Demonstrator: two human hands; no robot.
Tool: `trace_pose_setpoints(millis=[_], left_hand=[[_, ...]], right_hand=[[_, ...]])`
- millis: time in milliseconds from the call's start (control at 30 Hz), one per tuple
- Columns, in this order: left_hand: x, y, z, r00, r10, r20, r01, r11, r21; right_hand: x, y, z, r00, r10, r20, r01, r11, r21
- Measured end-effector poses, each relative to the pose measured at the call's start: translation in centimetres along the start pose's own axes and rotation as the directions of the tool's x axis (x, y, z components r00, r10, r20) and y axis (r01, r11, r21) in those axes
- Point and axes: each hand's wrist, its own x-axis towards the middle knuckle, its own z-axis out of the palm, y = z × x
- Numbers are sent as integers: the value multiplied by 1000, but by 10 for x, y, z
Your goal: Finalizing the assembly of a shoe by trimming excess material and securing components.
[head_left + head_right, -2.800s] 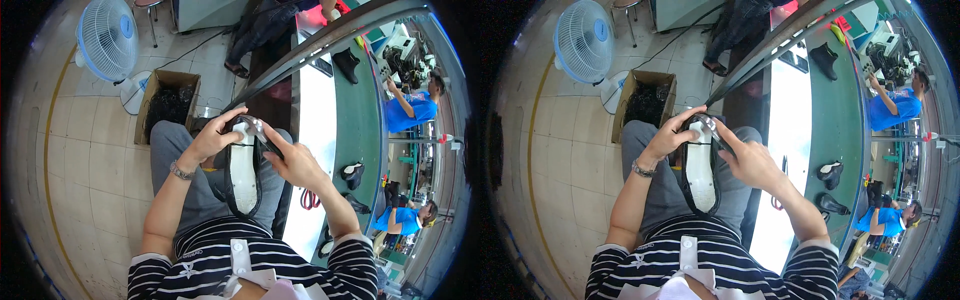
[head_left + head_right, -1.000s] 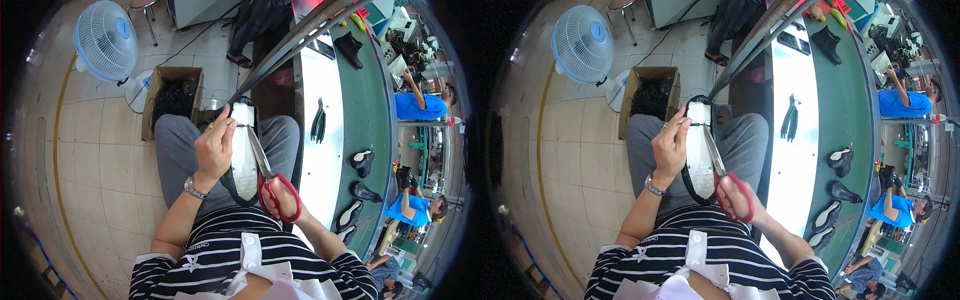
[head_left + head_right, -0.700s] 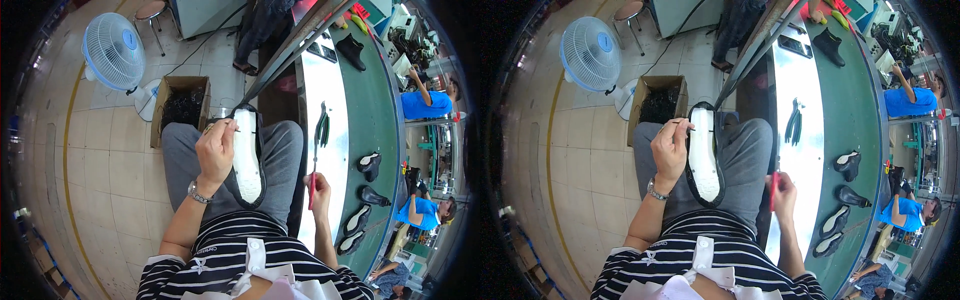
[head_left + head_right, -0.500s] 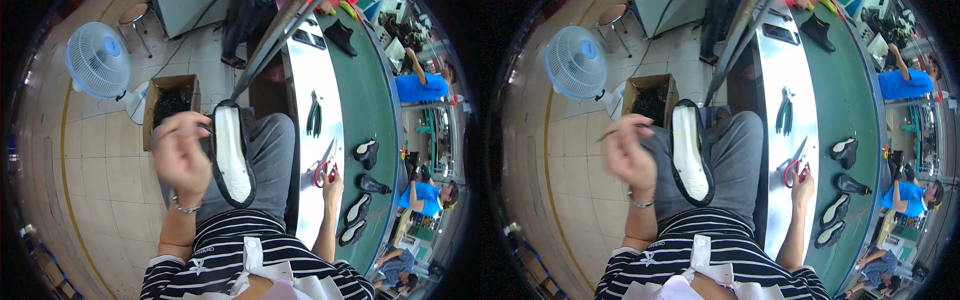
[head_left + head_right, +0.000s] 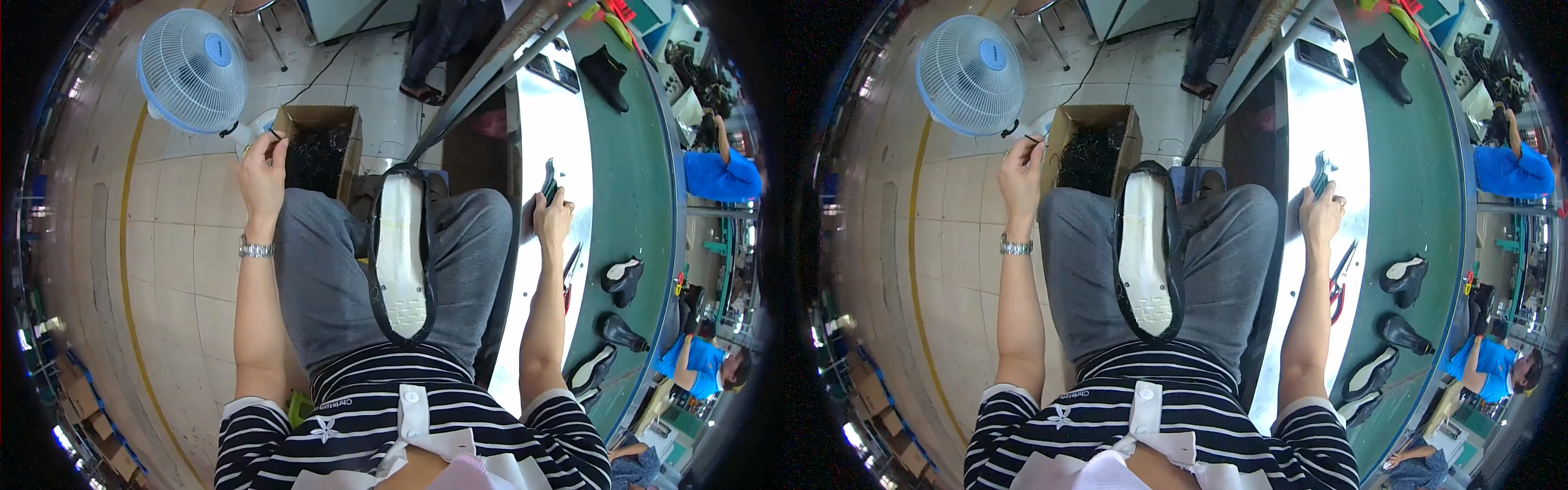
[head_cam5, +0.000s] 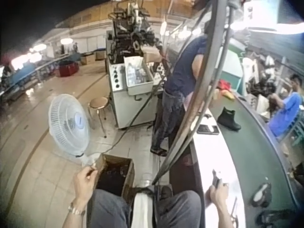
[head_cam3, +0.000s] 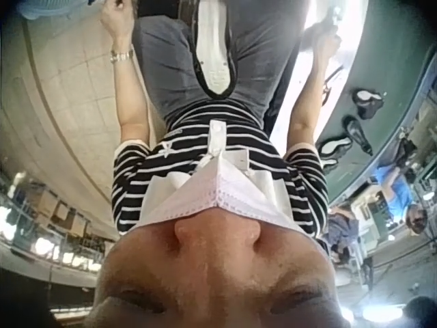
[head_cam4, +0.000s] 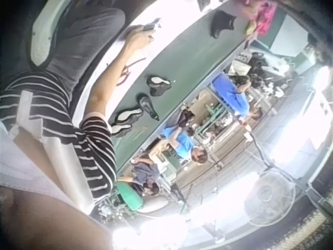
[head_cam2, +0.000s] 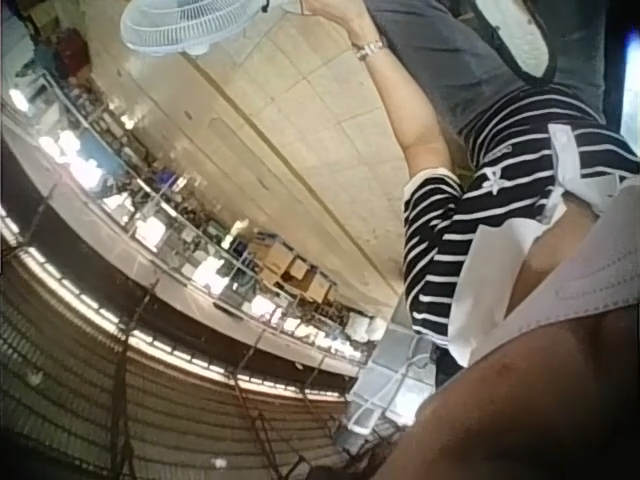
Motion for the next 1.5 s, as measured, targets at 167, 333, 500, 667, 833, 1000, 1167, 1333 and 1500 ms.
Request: trace_pose_setpoints(millis=[167, 333, 500, 667, 833, 1000, 1167, 1333, 1500], left_hand=[[6, -30, 0, 978, -109, 177, 18, 893, 450], [-21, 64, 16, 954, -59, 295, 134, 961, -242], [-57, 113, 28, 919, 92, 384, 42, 944, -327], [-65, 108, 35, 953, 15, 302, 117, 904, -412], [-65, 97, 38, 961, 79, 263, 51, 890, -454], [-63, 99, 34, 954, 52, 295, 105, 864, -492], [-62, 93, 34, 955, 150, 255, -3, 867, -499], [-61, 88, 34, 937, 211, 279, -48, 867, -496], [-59, 85, 26, 900, 316, 301, -175, 893, -414]], right_hand=[[-12, 23, -32, 872, -7, 489, -422, 494, 760], [-104, -60, -143, 781, -308, 543, -483, 252, 838], [-118, -108, -189, 399, -643, 654, -563, 392, 728], [-104, -146, -193, 218, -581, 784, -636, 524, 566], [-107, -156, -191, 307, -545, 780, -448, 641, 624], [-117, -150, -180, 393, -588, 707, -200, 696, 690], [-123, -150, -179, 450, -586, 674, -88, 722, 686], [-113, -145, -183, 414, -641, 646, -22, 702, 712], [-99, -162, -226, 519, -752, 406, 493, 651, 577]])
